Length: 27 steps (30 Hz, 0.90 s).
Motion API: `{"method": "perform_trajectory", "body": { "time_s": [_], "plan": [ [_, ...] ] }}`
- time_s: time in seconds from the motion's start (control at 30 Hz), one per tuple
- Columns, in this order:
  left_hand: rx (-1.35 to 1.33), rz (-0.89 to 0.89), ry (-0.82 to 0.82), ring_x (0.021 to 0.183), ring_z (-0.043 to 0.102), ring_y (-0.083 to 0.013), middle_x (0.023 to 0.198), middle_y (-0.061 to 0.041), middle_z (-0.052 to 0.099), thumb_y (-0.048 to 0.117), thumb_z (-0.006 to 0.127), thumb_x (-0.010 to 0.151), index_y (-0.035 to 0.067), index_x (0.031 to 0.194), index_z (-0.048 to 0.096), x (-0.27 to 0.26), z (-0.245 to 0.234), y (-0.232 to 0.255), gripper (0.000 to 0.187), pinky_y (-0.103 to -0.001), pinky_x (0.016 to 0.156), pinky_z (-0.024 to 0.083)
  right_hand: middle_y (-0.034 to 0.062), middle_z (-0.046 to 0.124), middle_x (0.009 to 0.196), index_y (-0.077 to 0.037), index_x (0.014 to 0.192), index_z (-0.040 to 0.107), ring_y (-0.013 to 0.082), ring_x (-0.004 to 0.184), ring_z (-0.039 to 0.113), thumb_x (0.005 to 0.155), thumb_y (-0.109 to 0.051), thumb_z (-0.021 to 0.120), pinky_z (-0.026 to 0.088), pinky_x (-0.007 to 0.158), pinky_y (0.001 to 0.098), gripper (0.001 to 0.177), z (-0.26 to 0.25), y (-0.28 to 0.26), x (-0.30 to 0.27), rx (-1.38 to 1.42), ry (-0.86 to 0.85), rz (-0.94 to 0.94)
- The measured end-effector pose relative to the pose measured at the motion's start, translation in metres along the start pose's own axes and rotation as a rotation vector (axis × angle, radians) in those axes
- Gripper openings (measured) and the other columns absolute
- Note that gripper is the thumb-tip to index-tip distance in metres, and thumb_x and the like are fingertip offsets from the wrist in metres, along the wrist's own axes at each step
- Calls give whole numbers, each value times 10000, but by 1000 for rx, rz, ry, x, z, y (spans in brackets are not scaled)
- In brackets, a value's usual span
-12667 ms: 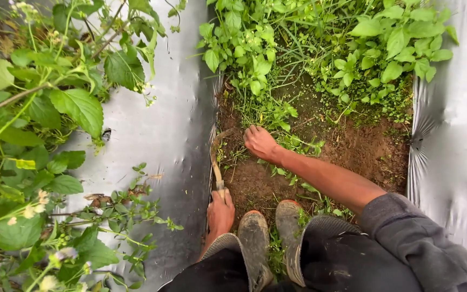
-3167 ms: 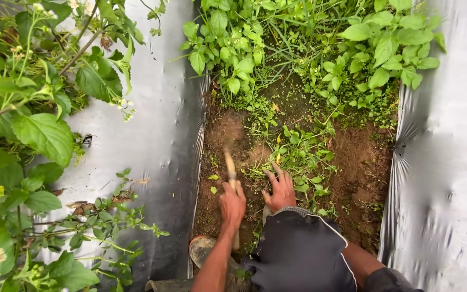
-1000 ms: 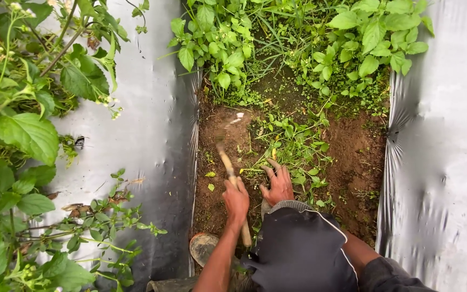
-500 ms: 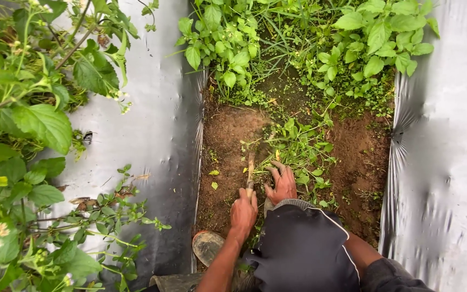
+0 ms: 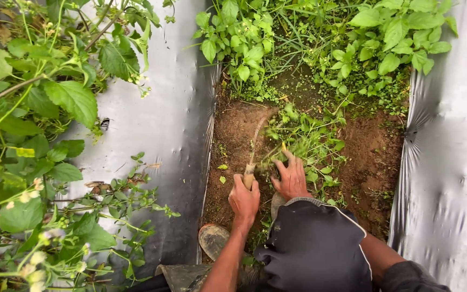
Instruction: Clearing weeds from a soil bed between plastic mulch using a hand sickle and manual pulling.
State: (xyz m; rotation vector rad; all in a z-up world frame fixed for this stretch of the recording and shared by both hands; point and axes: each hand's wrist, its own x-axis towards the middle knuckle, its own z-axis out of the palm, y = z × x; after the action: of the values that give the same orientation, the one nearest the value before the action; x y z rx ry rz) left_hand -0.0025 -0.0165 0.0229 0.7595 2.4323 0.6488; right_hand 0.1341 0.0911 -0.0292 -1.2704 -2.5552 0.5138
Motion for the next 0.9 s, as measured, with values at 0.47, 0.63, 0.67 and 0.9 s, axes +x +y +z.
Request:
{"method": "perform_trajectory", "body": {
  "time_s": [0.47,0.63,0.67,0.9],
  "plan": [
    [-207,-255,-179,747,708,-415,764,-221,665,509,484,1034,80,1104,566,12,8,-15,442,-521,637,527,123,341,1626,-248,1530,461,364,1410,454,878,-644,580,419,1136,532,772,-48,10,97,-362,-531,-131],
    [-108,-271,-216,753,703,-450,787,-250,667,476,471,1039,52,1079,577,-4,16,-9,439,-554,657,531,138,460,1493,-164,1460,491,367,1308,518,875,-415,706,518,1002,492,673,-8,26,8,-217,-401,-45],
    [-65,-259,-292,710,707,-375,775,-203,681,469,439,1062,60,1125,580,-15,8,5,437,-492,635,549,115,446,1493,-189,1476,464,345,1324,494,882,-429,694,501,1042,494,680,-5,24,-7,-203,-404,1],
    [8,-186,-203,676,739,-431,742,-238,707,472,409,1060,72,1112,513,-28,33,7,417,-527,561,565,25,366,1526,-277,1469,414,313,1393,403,849,-423,741,416,1169,539,717,7,3,-46,-66,-369,305]
  ]
}}
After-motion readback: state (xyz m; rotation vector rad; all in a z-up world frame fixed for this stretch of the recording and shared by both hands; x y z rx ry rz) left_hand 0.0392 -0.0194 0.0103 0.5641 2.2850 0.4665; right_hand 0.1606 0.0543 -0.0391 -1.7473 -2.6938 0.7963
